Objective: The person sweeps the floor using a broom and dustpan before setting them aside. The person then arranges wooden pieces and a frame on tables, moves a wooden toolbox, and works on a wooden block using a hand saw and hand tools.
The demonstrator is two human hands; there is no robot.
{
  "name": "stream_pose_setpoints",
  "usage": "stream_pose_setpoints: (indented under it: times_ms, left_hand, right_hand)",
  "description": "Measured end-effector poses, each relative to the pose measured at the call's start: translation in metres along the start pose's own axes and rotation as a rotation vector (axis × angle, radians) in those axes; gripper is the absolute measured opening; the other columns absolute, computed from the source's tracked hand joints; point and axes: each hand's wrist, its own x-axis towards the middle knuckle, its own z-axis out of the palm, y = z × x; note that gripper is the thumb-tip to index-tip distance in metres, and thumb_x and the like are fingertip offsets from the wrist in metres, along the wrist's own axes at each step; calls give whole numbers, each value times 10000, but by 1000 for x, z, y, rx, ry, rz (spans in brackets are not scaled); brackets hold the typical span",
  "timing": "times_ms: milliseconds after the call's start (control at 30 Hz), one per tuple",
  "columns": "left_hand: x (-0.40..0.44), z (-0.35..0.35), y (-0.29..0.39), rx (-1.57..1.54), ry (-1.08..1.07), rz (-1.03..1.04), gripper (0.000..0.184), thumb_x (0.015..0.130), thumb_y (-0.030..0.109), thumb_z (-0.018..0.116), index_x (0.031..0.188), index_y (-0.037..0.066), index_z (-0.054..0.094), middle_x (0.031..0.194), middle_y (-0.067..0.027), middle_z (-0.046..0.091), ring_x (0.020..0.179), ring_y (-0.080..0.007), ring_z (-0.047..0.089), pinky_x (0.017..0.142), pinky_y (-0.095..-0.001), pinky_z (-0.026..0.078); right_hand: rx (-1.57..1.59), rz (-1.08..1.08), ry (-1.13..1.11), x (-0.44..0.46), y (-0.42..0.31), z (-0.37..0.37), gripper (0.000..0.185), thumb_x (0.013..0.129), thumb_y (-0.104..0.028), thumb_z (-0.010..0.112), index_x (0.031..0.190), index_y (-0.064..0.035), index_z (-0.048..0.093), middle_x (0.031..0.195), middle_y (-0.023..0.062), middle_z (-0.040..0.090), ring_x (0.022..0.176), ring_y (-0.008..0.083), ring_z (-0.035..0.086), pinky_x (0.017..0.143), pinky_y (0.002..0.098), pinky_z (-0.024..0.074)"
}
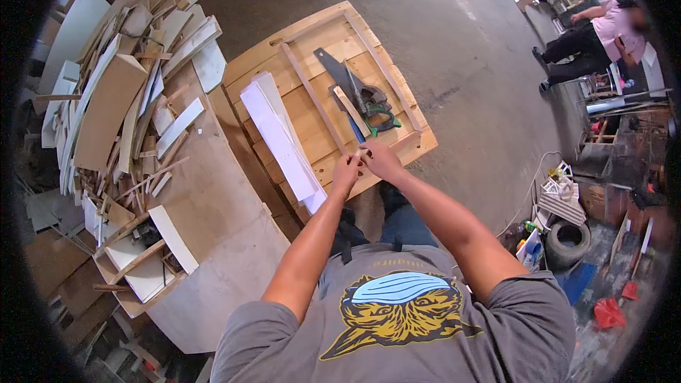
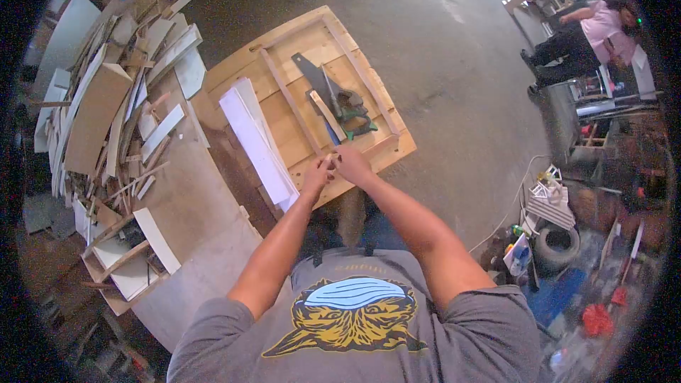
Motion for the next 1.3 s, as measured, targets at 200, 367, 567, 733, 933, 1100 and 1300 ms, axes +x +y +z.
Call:
stream_pose_setpoints:
  times_ms: [200, 367, 567, 733, 933, 1100, 1300]
  left_hand:
    - [-32, -7, 11, 23, -27, -62, 412, 1008, 439, 581, 1018, 37, 667, 896, -58, 679, 640, -136, 628, 555, -281, 464]
    - [-45, -2, 8, -7, 15, -54, 416, 1004, 457, 579, 1041, 50, 659, 897, -50, 671, 628, -143, 631, 532, -285, 462]
    - [-26, 44, -6, -69, 131, -117, 416, 1000, 426, 595, 1072, 18, 640, 929, -77, 672, 648, -147, 635, 513, -269, 461]
    - [12, 106, -28, -82, 184, -163, 425, 989, 419, 609, 1116, 13, 626, 955, -81, 671, 659, -155, 643, 526, -263, 481]
    - [61, 137, -44, 26, 300, -204, 417, 942, 409, 666, 1093, 21, 647, 988, -84, 679, 788, -172, 673, 648, -313, 528]
    - [89, 125, -11, 402, 460, 3, 457, 912, 380, 698, 1174, 11, 640, 1069, -179, 683, 1003, -311, 658, 883, -408, 512]
    - [150, 105, 28, 739, 613, 69, 512, 907, 385, 691, 1293, 62, 595, 1229, -236, 611, 1169, -406, 582, 992, -474, 475]
  right_hand:
    - [-52, 10, -95, -23, -24, -3, 279, 940, -218, 619, 1157, -54, 681, 967, 228, 703, 896, 400, 681, 764, 461, 535]
    - [-46, -15, -145, -33, -23, -26, 304, 923, -303, 638, 1086, -52, 692, 972, 200, 715, 915, 384, 691, 805, 470, 544]
    - [-49, -21, -232, -36, 20, -73, 387, 900, -346, 682, 1146, -47, 677, 1019, 194, 718, 985, 360, 697, 850, 455, 554]
    - [-180, -85, -253, -30, 79, -111, 442, 879, -360, 701, 1174, -34, 658, 1089, 204, 707, 1046, 373, 682, 884, 474, 550]
    - [-285, -17, -388, 6, 119, -138, 546, 848, -378, 729, 1270, -59, 597, 1180, 235, 658, 1107, 424, 638, 935, 504, 528]
    - [-329, 85, -559, 51, 127, -134, 750, 847, -373, 744, 1482, -129, 428, 1352, 237, 557, 1232, 412, 576, 1012, 509, 498]
    - [-242, 208, -608, 113, 144, -101, 852, 833, -373, 773, 1549, -250, 327, 1382, 276, 523, 1239, 419, 570, 1016, 500, 495]
